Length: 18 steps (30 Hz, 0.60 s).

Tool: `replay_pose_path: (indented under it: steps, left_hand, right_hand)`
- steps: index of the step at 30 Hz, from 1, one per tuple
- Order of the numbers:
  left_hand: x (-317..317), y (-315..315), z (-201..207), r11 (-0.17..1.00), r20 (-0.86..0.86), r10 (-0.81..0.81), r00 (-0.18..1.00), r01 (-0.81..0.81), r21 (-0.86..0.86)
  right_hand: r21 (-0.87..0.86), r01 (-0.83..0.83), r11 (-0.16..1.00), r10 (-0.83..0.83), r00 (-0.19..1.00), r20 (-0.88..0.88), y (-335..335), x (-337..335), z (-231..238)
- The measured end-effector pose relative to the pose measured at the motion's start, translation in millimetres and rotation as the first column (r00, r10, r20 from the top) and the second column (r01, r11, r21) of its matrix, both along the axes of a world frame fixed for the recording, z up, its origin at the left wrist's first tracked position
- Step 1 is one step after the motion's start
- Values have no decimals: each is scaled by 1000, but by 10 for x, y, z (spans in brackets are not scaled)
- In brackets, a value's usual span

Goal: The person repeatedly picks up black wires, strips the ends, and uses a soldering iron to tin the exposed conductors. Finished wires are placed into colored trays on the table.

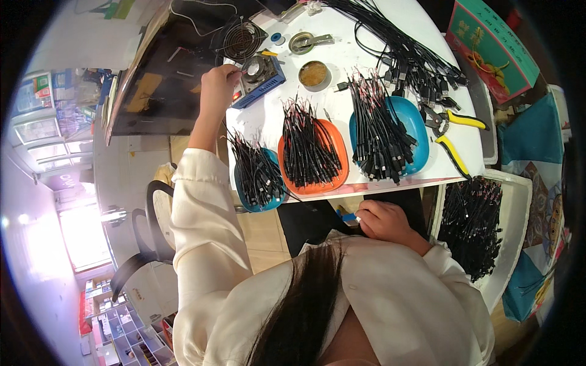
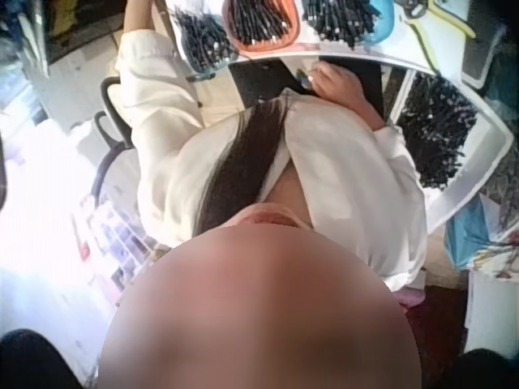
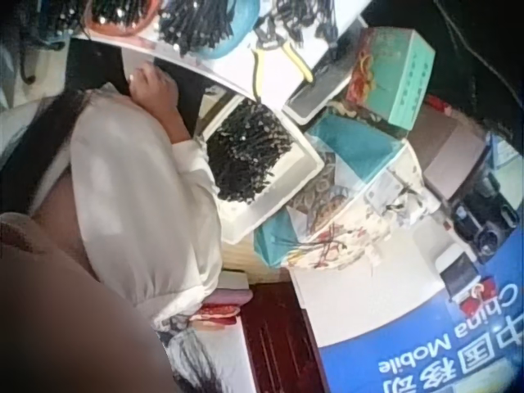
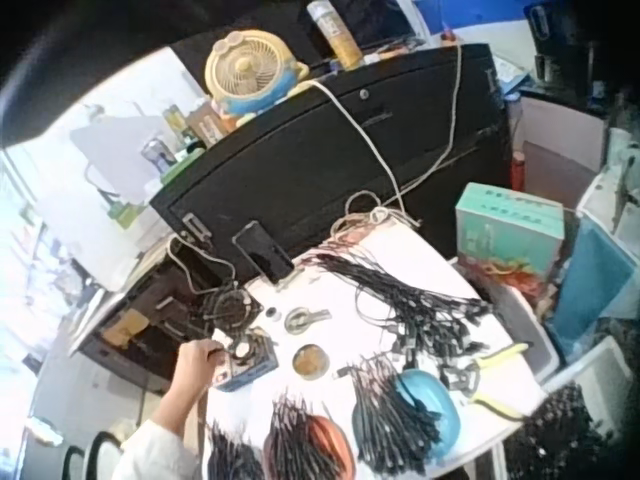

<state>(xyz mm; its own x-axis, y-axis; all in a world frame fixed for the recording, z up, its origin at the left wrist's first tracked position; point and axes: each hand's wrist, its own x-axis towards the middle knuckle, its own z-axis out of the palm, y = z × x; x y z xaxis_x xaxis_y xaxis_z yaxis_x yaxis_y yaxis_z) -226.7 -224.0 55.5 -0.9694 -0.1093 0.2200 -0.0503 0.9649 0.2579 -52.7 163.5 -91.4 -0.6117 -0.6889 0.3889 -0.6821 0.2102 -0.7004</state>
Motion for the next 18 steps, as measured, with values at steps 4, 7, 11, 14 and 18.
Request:
replay_pose_path:
  steps: [4, 7, 11, 14, 18]
  left_hand:
    - [-61, -160, -118, 999, 52, 23, 998, -21, -48]
    - [-88, -219, -180, 997, 95, 25, 995, -18, -74]
    - [-114, -236, -235, 995, 104, 22, 994, -12, -96]
    - [-135, -237, -246, 995, 105, 14, 994, -3, -100]
    - [-144, -225, -250, 993, 107, 13, 994, -1, -116]
  right_hand:
    - [-14, 9, 1000, -9, 1000, -20, -10, -4, -18]
    - [-5, 17, 1000, -18, 999, -30, -15, -4, -34]
    - [7, 19, 1000, -18, 999, -42, -18, -10, -44]
    - [10, 27, 1000, -27, 998, -52, -17, -10, -38]
    - [21, 18, 1000, -17, 999, -36, -13, -8, -22]
